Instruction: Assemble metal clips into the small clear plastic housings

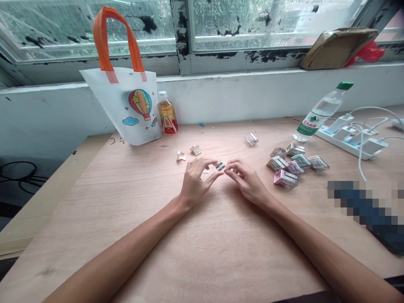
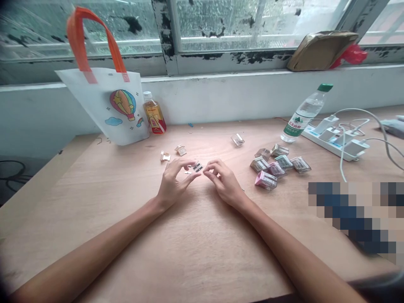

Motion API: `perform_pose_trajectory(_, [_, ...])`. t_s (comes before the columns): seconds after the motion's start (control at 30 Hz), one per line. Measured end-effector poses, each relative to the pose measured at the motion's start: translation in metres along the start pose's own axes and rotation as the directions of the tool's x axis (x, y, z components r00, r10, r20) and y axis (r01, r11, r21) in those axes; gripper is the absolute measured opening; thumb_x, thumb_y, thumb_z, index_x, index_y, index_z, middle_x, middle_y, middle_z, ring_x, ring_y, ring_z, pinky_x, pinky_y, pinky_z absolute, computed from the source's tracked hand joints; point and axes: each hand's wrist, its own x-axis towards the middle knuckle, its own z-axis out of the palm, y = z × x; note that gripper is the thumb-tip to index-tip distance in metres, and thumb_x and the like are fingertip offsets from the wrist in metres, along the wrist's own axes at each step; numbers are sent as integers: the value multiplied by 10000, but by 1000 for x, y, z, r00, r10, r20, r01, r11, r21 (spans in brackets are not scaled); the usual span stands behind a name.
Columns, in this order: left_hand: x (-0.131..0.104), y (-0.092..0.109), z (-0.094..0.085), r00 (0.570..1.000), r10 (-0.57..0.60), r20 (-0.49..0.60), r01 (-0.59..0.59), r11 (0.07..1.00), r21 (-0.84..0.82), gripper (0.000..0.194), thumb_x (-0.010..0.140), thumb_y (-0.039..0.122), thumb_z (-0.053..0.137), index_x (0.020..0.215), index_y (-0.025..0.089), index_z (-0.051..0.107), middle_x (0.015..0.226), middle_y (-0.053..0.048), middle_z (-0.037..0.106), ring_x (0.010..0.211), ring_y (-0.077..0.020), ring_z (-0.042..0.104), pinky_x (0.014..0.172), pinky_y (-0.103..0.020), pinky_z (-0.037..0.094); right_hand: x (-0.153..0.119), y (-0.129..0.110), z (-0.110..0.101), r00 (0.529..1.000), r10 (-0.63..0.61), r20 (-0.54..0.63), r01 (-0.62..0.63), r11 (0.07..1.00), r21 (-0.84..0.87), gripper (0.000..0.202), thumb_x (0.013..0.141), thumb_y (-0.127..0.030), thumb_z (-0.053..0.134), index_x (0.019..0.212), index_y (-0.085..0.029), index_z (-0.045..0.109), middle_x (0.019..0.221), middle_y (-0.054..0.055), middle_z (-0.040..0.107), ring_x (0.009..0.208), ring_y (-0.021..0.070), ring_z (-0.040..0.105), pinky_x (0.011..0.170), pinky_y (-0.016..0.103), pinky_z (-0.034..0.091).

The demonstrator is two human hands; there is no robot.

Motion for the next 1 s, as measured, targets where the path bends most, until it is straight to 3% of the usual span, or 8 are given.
perform_pose_trajectory(0.07, [0, 0, 0, 1000, 17, -17, -17, 1000, 20, 294, 892, 395, 752, 1112, 221, 661, 1058, -46, 751, 835, -184, 654, 877, -380, 476, 0, -7, 0, 993, 38, -110, -32, 998, 56, 156, 1001, -358, 567, 968, -228, 646, 1124, 91, 583, 997, 214, 599, 732, 309, 503])
perform_pose_trajectory(0.17, [0, 1, -1, 999, 43, -12, -42, 998, 55, 281, 890, 404, 754, 1089, 223, 674, 1064, -45, 760, 864, -194, 667, 881, -383, 473, -2, -16, 3, 984, 57, -170, -45, 996, 79, 170, 1004, -372, 559, 987, -230, 653, 1195, 102, 536, 1045, 218, 587, 678, 285, 504])
perform_pose_trajectory(0.4, [0, 6, -2, 997, 79, 5, -79, 989, 125, 237, 901, 401, 745, 1061, 235, 693, 1042, -36, 786, 1010, -226, 696, 912, -389, 453, -6, -19, 8, 990, 22, -140, -18, 999, 30, 158, 1015, -341, 540, 1004, -231, 652, 1213, 106, 521, 1005, 213, 604, 711, 315, 534])
perform_pose_trajectory(0.73, [1, 4, -1, 979, 201, -30, -189, 955, 227, 190, 919, 364, 733, 1036, 218, 702, 1019, -15, 800, 948, -189, 719, 881, -358, 450, -5, -16, 7, 983, -123, -136, 103, 984, -147, 95, 1017, -219, 530, 998, -207, 622, 1189, 103, 547, 783, 146, 579, 680, 315, 502])
perform_pose_trajectory(0.87, [1, 4, -3, 973, 230, -23, -217, 944, 250, 183, 927, 367, 722, 1041, 224, 711, 1023, -17, 804, 921, -185, 730, 883, -362, 459, -5, -16, 8, 989, -72, -127, 66, 997, -49, 74, 1010, -236, 552, 992, -210, 619, 1160, 89, 562, 777, 137, 585, 638, 282, 488])
perform_pose_trajectory(1.0, [1, 3, -3, 967, 251, -41, -235, 942, 239, 187, 917, 370, 736, 1032, 225, 711, 1019, -10, 804, 917, -175, 732, 898, -361, 462, -6, -16, 8, 993, -2, -121, 12, 997, 82, 95, 1017, -284, 550, 986, -223, 615, 1117, 80, 601, 949, 182, 612, 638, 259, 480])
